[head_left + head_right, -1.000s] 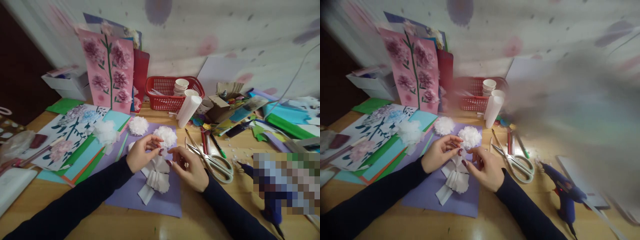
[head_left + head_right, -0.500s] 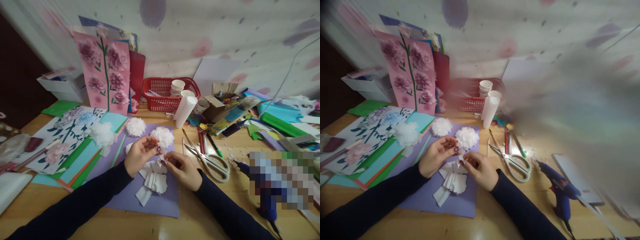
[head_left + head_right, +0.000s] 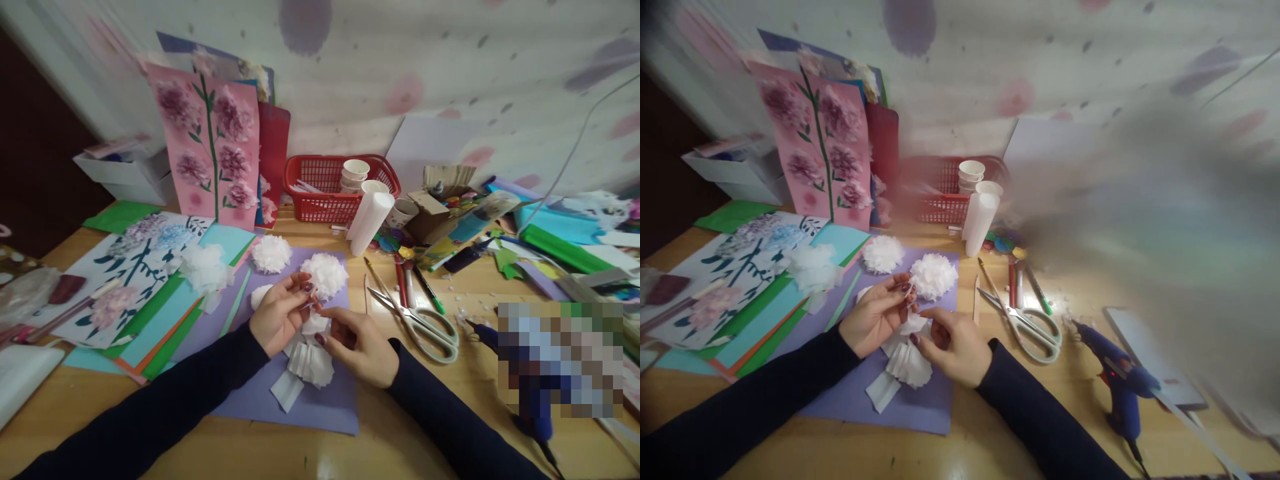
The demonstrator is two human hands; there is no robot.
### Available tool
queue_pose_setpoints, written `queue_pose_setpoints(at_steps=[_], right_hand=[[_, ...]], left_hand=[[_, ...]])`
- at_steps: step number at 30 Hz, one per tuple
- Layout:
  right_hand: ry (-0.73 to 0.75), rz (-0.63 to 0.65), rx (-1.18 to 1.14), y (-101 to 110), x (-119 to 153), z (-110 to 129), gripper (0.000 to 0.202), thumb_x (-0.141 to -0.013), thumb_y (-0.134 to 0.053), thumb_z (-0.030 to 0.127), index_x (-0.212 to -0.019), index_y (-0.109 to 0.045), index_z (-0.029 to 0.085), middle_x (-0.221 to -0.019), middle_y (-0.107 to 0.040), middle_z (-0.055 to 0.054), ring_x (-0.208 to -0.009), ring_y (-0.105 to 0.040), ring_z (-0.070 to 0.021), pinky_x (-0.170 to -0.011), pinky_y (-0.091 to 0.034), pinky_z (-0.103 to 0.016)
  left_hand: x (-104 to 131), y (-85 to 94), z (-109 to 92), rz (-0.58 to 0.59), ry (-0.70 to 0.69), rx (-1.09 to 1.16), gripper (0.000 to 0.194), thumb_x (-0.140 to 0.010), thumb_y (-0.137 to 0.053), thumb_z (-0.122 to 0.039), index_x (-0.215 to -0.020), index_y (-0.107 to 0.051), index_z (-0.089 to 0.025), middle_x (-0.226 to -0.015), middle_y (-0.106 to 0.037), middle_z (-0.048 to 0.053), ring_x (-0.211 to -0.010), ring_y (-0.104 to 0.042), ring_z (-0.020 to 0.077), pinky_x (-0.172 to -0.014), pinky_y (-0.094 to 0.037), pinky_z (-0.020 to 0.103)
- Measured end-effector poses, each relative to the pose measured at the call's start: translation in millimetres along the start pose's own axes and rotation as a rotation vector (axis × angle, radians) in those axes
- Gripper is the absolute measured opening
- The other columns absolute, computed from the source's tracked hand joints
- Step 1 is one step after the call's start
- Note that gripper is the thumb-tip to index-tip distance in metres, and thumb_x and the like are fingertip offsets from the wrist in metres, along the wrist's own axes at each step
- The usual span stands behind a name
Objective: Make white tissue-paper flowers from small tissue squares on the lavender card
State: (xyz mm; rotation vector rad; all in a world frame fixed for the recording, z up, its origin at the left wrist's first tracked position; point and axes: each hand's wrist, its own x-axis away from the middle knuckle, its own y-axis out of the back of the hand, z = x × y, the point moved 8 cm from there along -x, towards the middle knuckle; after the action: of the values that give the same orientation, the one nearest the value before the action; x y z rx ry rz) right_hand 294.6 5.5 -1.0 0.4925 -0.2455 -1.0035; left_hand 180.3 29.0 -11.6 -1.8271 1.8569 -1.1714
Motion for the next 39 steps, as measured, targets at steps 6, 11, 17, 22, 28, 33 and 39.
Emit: queue_pose_setpoints(at_steps=[6,11,17,22,28,33,39], right_hand=[[-0.003,-0.018,0.010,0.2,-1.0,-1.3,0.022,-0.088,-0.048,0.028,-0.084,-0.062,0.012,-0.054,-0.043,0.004,-0.047,-0.037,-0.0090,-0.047,-0.029,-0.021],[-0.017,-0.062,0.018,6.7,-0.1,-2.4,0.021,-0.085,-0.049,0.027,-0.085,-0.063,0.011,-0.053,-0.042,0.005,-0.047,-0.036,-0.0088,-0.046,-0.029,-0.021],[-0.042,-0.092,-0.007,11.3,0.9,-2.4,0.022,-0.085,-0.048,0.030,-0.077,-0.060,0.013,-0.053,-0.042,0.004,-0.047,-0.037,-0.0097,-0.046,-0.029,-0.022],[-0.013,-0.114,-0.069,15.8,0.2,-0.5,0.028,-0.087,-0.046,0.036,-0.072,-0.057,0.015,-0.060,-0.050,0.000,-0.056,-0.045,-0.0133,-0.052,-0.036,-0.025],[-0.132,-0.083,-0.364,9.9,-0.7,-9.2,0.035,-0.084,-0.053,0.051,-0.082,-0.055,0.016,-0.064,-0.057,-0.002,-0.048,-0.047,-0.0118,-0.043,-0.037,-0.023],[-0.213,-0.052,-0.458,5.5,-1.1,-8.8,0.045,-0.075,-0.060,0.060,-0.082,-0.057,0.016,-0.055,-0.057,0.000,-0.045,-0.051,-0.0128,-0.042,-0.042,-0.023],[-0.231,-0.077,-0.491,5.9,-3.4,-5.4,0.045,-0.070,-0.066,0.060,-0.075,-0.057,0.016,-0.053,-0.058,0.001,-0.041,-0.049,-0.0100,-0.041,-0.041,-0.022]], left_hand=[[-0.1,-2.6,-0.9,-0.004,0.028,0.045,0.020,-0.073,-0.057,0.003,-0.086,-0.057,-0.012,-0.066,-0.056,0.000,-0.054,-0.054,0.0080,-0.047,-0.043,0.017],[-0.5,-1.7,-11.6,-0.027,0.007,0.053,0.019,-0.073,-0.057,0.003,-0.083,-0.057,-0.012,-0.064,-0.054,-0.001,-0.052,-0.050,0.0070,-0.045,-0.039,0.016],[-0.8,2.9,-30.1,-0.042,-0.019,0.075,0.020,-0.072,-0.057,0.003,-0.082,-0.060,-0.013,-0.066,-0.056,-0.002,-0.051,-0.052,0.0064,-0.047,-0.043,0.018],[10.4,28.6,-71.2,-0.209,-0.136,0.078,0.022,-0.080,-0.047,0.004,-0.078,-0.061,-0.014,-0.067,-0.062,0.000,-0.060,-0.061,0.0087,-0.068,-0.054,0.025],[30.2,79.7,-121.3,-0.385,-0.310,0.018,0.025,-0.078,-0.044,0.004,-0.075,-0.059,-0.015,-0.070,-0.065,0.001,-0.068,-0.064,0.0103,-0.074,-0.053,0.025],[48.9,118.2,-175.1,-0.583,-0.684,-0.511,0.029,-0.065,-0.053,0.003,-0.084,-0.061,-0.017,-0.096,-0.065,0.005,-0.108,-0.057,0.0207,-0.103,-0.039,0.037],[73.7,57.3,-161.9,-0.519,-1.034,-1.109,0.033,-0.072,-0.063,-0.010,-0.102,-0.063,-0.022,-0.114,-0.059,0.005,-0.116,-0.048,0.0250,-0.107,-0.030,0.037]])
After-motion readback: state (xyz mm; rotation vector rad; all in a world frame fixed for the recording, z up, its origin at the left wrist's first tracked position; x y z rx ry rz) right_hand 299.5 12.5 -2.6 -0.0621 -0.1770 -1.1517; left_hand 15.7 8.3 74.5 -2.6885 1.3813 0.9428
